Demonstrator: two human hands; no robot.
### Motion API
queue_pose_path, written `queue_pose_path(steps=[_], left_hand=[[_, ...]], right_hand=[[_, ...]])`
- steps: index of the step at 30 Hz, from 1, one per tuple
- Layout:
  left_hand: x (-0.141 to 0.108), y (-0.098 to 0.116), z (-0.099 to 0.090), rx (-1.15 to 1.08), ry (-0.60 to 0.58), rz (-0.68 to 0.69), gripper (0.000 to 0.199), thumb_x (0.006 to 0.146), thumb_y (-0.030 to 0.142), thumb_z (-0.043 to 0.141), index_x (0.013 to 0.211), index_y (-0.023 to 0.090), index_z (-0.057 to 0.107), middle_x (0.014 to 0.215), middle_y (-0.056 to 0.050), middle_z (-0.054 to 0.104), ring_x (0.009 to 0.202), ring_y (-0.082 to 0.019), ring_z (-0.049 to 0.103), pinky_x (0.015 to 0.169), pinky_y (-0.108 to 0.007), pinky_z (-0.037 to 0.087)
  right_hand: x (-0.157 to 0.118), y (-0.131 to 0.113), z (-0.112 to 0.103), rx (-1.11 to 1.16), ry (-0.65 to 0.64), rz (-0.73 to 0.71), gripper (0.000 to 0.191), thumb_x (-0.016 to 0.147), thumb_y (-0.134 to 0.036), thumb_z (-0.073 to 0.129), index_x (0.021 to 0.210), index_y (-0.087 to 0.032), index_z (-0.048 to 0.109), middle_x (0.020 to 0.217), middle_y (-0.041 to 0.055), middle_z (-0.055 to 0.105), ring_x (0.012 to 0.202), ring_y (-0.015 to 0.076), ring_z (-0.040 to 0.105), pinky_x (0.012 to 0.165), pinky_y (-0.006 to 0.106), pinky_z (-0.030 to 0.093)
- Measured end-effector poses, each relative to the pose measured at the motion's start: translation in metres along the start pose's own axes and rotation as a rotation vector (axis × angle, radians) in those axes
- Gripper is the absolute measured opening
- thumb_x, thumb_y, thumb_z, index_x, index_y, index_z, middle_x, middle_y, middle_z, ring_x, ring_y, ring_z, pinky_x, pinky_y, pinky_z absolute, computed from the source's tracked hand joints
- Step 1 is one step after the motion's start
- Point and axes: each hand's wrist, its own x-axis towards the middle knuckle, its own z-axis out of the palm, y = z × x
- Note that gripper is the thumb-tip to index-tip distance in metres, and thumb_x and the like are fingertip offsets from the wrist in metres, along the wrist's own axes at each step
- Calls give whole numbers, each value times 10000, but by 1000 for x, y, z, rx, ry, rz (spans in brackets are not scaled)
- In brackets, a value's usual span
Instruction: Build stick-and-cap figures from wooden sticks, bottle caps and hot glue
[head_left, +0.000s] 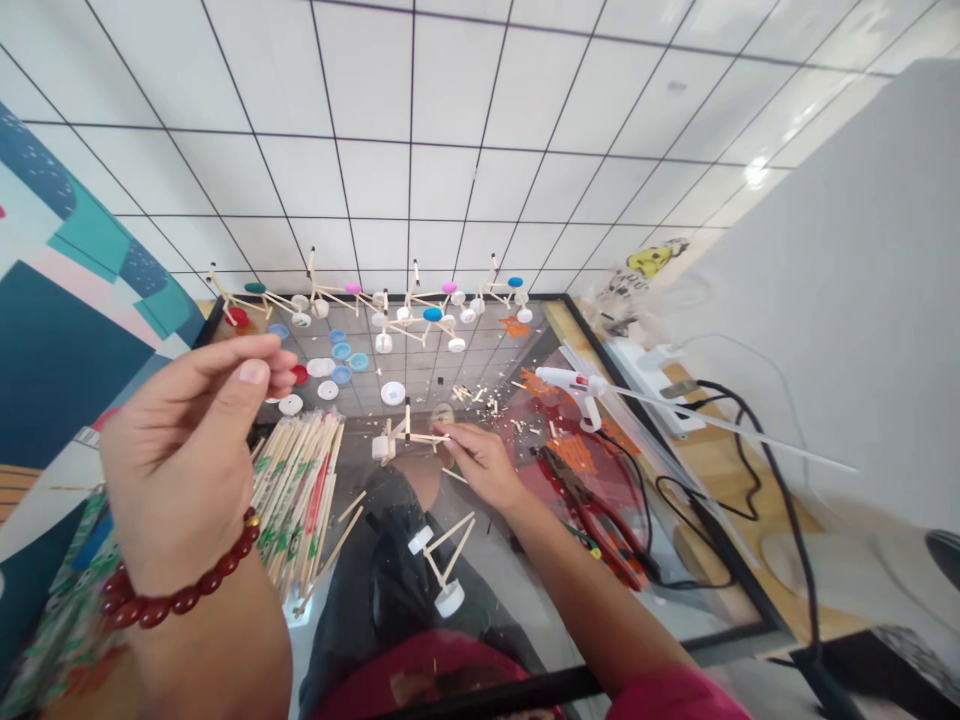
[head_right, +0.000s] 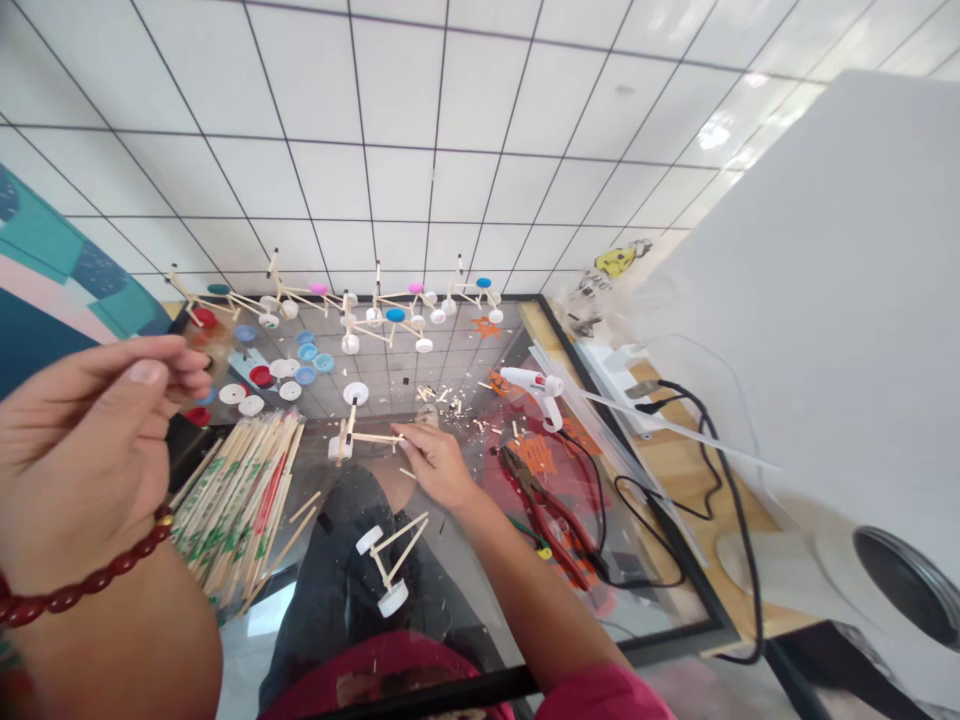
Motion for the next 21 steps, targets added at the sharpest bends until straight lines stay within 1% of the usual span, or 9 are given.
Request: queue_pose_path(steps=[3,5,11,14,15,16,17,19,21], left_hand=[[4,2,0,-86,120,74,186,831,74,691,816,201,826,672,7,707,582,-116,598,511,-227,416],[10,3,-3,-174,197,41,224,841,64,596,764,202,755,574,21,625,490,-125,477,431,-232,295],[40,-7,-26,-394,241,-350,297,886,202,452,590,219,469,423,41,359,388,-108,160,363,-211,143],[50,-30,-39,-353,149,-532,341,904,281,582,605,211,434,514,46,409,430,-87,286,400,-186,263],[51,-40,-43,-283,117,-532,301,893,299,631,643,203,493,593,23,502,511,-99,438,471,-183,381],[52,-50,-46,-170,99,-509,216,878,318,674,723,196,586,754,-21,641,701,-135,613,637,-221,529],[52,-60,-50,10,50,-492,149,864,336,711,835,196,670,962,-66,729,948,-190,695,834,-289,584],[51,-76,-55,466,-6,-427,277,756,342,852,960,214,714,1316,-138,714,1357,-347,600,1123,-483,517],[52,-87,-60,745,5,-333,465,657,308,921,1059,210,710,1539,-201,575,1468,-438,504,1184,-601,455]], right_hand=[[0,0,0,-6,-2,7,347,1103,-405,551,1256,-285,839,1194,92,860,1084,259,828,983,412,666],[0,1,0,-7,3,4,348,1101,-403,552,1251,-283,842,1181,93,862,1072,261,831,974,412,668],[-1,2,0,-19,12,-11,346,1100,-387,550,1261,-292,840,1179,91,862,1071,256,832,959,396,670],[-1,2,0,-21,14,-10,348,1101,-397,553,1269,-288,838,1164,94,863,1070,259,833,951,395,672],[-1,2,0,-20,15,-7,350,1101,-406,556,1269,-285,838,1162,96,864,1071,261,833,951,395,673],[-1,2,0,-20,16,-4,352,1102,-414,557,1270,-283,837,1162,97,864,1073,262,832,953,396,673],[-1,2,0,-20,16,-2,354,1102,-421,559,1268,-282,838,1163,98,863,1075,262,832,955,397,674],[-1,2,0,-21,16,0,355,1101,-429,560,1265,-283,839,1169,98,863,1081,262,830,962,398,674],[-1,2,0,-23,15,5,353,1101,-430,560,1265,-287,839,1178,93,862,1088,260,828,976,402,672]])
